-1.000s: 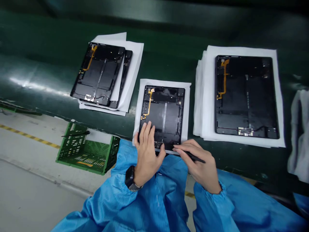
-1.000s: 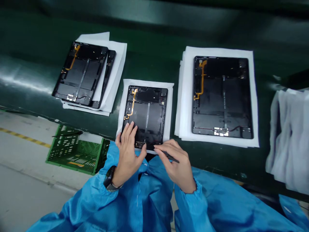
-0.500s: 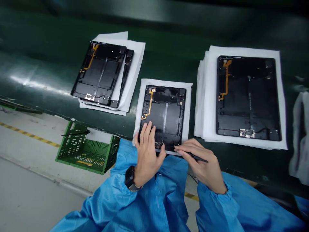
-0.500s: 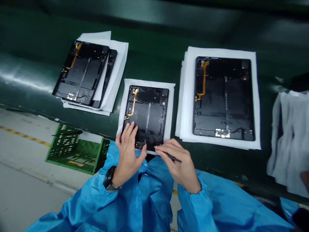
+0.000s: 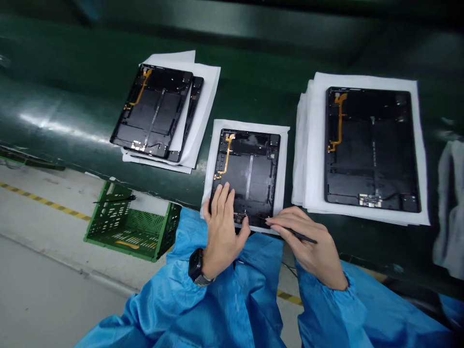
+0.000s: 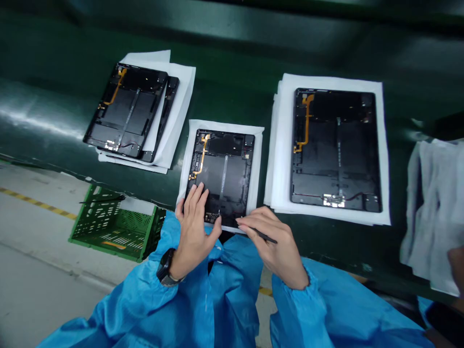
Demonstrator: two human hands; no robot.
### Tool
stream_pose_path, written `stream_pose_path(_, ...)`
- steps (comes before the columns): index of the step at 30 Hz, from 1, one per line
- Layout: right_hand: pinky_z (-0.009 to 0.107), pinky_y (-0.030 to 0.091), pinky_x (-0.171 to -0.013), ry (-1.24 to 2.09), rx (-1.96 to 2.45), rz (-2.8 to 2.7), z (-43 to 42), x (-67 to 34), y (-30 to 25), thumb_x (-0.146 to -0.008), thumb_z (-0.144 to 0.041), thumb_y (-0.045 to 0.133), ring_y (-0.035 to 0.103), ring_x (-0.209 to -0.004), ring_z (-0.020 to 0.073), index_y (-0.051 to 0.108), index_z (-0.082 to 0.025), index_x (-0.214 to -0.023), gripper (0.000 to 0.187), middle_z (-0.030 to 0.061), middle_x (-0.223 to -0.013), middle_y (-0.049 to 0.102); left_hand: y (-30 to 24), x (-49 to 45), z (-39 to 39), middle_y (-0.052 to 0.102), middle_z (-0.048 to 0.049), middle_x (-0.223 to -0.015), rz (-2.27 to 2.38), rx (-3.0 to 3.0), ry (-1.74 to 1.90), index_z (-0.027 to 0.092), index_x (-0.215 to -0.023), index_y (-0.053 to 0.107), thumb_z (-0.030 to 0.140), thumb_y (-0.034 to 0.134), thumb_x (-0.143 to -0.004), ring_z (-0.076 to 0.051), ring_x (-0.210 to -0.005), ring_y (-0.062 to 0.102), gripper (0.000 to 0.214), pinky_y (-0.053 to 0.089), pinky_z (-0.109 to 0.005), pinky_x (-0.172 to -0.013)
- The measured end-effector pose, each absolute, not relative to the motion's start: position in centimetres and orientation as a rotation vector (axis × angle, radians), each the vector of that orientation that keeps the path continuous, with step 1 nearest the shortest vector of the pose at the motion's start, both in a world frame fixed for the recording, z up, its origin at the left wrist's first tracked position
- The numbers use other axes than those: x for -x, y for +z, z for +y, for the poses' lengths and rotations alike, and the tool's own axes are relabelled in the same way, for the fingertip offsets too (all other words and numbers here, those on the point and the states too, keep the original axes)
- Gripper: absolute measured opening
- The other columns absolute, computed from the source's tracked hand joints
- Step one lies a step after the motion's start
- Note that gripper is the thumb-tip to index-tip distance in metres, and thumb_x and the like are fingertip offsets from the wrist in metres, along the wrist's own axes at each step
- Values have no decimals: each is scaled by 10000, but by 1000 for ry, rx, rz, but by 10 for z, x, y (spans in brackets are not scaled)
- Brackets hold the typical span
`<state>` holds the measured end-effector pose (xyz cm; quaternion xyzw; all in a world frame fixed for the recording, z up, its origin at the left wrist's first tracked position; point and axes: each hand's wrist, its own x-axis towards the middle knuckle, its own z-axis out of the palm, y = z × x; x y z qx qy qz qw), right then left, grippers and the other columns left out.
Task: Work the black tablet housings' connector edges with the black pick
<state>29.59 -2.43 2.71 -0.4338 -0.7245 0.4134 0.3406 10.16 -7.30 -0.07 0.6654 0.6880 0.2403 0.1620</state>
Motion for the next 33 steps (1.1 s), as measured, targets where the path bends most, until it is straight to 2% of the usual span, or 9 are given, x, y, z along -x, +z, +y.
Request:
stream_pose_path(15,402,630,-768,1063,1036,-2066,-17,-296,28,-931,-165,700,689,-982,255,790,-298,-1148,270,54,-998,801,0,-101,-73,352,-184,-1650,1949,-1890,688,174,-1565,280,228,569,-958,-296,-1576,259,674,137,-529,-1264)
stream_pose_path(21,418,639,-792,1102,1030,-2108,-11,-303,29,-953,-213,680,711,-1018,273,799,-290,-1113,214,58,-1017,806,1,-102,-73,350,-185,-1651,1945,-1877,692,153,-1558,289,222,563,-961,-287,-1580,245,661,133,-519,-1265)
stream_pose_path(33,368,590,-887,1129,1277,-2006,-19,-308,40,-939,-119,675,713,-1031,241,774,-253,-1086,222,60,-1060,780,5,-102,-72,357,-184,-1649,1944,-1862,651,130,-1562,297,223,557,-962,-286,-1579,250,660,127,-512,-1271)
